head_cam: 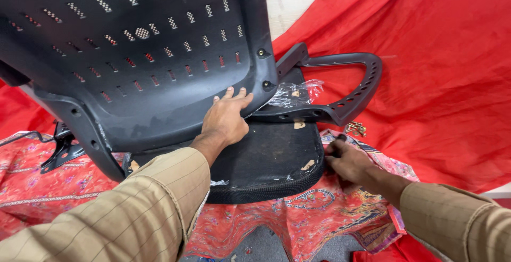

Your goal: The person uses a screwdriver to remove screws from the back of a black office chair. They detach the right armrest and then proceed to remove screws from the left armrest, continuing the disassembly process.

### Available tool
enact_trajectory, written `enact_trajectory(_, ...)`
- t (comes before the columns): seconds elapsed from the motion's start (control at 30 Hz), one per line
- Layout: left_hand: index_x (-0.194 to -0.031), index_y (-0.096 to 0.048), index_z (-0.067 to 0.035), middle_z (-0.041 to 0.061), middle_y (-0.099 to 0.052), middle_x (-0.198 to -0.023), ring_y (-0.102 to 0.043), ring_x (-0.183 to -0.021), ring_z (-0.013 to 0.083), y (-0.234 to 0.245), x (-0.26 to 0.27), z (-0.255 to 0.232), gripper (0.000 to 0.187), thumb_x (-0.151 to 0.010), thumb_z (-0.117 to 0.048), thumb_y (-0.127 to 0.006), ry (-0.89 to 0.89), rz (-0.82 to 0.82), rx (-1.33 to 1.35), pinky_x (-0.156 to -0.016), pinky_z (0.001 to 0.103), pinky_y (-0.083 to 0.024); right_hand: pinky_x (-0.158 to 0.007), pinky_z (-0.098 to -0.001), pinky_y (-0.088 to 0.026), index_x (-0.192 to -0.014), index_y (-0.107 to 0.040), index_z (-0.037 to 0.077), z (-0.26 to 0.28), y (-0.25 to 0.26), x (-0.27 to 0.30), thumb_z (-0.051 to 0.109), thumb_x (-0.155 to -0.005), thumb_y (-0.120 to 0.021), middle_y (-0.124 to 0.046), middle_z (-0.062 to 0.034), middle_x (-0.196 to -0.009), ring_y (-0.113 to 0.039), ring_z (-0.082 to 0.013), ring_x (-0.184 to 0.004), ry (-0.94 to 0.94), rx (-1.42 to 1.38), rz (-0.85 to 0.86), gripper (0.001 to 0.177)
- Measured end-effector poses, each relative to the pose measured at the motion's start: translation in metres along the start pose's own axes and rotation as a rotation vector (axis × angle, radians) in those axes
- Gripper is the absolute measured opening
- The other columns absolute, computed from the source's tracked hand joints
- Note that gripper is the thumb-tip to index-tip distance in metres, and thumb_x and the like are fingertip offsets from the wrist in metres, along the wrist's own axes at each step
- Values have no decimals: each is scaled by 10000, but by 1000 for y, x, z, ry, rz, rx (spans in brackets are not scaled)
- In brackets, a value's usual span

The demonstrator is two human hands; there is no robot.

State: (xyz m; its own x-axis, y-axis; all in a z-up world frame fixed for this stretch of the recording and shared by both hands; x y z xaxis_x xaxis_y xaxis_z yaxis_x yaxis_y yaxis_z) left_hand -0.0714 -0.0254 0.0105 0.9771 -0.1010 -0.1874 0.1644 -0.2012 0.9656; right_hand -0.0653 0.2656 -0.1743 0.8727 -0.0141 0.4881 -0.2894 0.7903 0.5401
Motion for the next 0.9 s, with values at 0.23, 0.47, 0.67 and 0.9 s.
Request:
enact_trajectory(0.23,-1299,-674,-154,41,-438,-1577,-314,-1496,260,-5,16,20,561,-795,70,-579,-180,-113,78,-1249,430,-242,-549,-404,-433,-1089,-483,136,0,22,41,290,-991,-613,-628,-160,-911,-551,-248,-707,-6,-495,-251,224)
enact_trajectory(0.47,-1176,-744,-142,109,-426,-1566,-307,-1485,326,-5,31,17,481,-737,28,-646,-304,-174,78,-1212,475,-227,-684,-307,-549,-1059,-615,-23,58,-56,151,214,-899,-567,-719,-135,-990,-711,-212,-817,-241,-1421,91,290)
enact_trajectory(0.67,-1156,-754,-114,104,-580,-1448,-423,-1433,315,9,48,47,396,-770,-46,-697,-349,-273,267,-1191,480,-298,-660,-397,-553,-941,-544,163,142,-88,173,-11,-801,-602,-579,-46,-841,-606,-218,-735,92,-1265,259,231)
enact_trajectory(0.9,-1094,-772,-137,47,-743,-1208,-659,-1176,278,47,100,147,281,-818,-143,-720,5,-509,281,-1069,416,-496,-545,-342,-482,-924,-620,146,181,-21,109,161,-885,-690,-572,2,-736,-562,-140,-626,233,-719,-128,81)
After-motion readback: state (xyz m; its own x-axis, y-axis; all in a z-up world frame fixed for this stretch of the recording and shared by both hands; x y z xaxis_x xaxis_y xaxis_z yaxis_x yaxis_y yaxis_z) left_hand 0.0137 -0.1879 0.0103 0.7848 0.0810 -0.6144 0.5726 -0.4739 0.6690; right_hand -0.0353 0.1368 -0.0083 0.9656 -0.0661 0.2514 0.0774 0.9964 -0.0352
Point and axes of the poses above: each hand's wrist, its own x-axis away from the middle knuckle, its own y-axis out of the back of the hand, z = x × y, the point moved 8 cm from there along -x, towards the middle knuckle
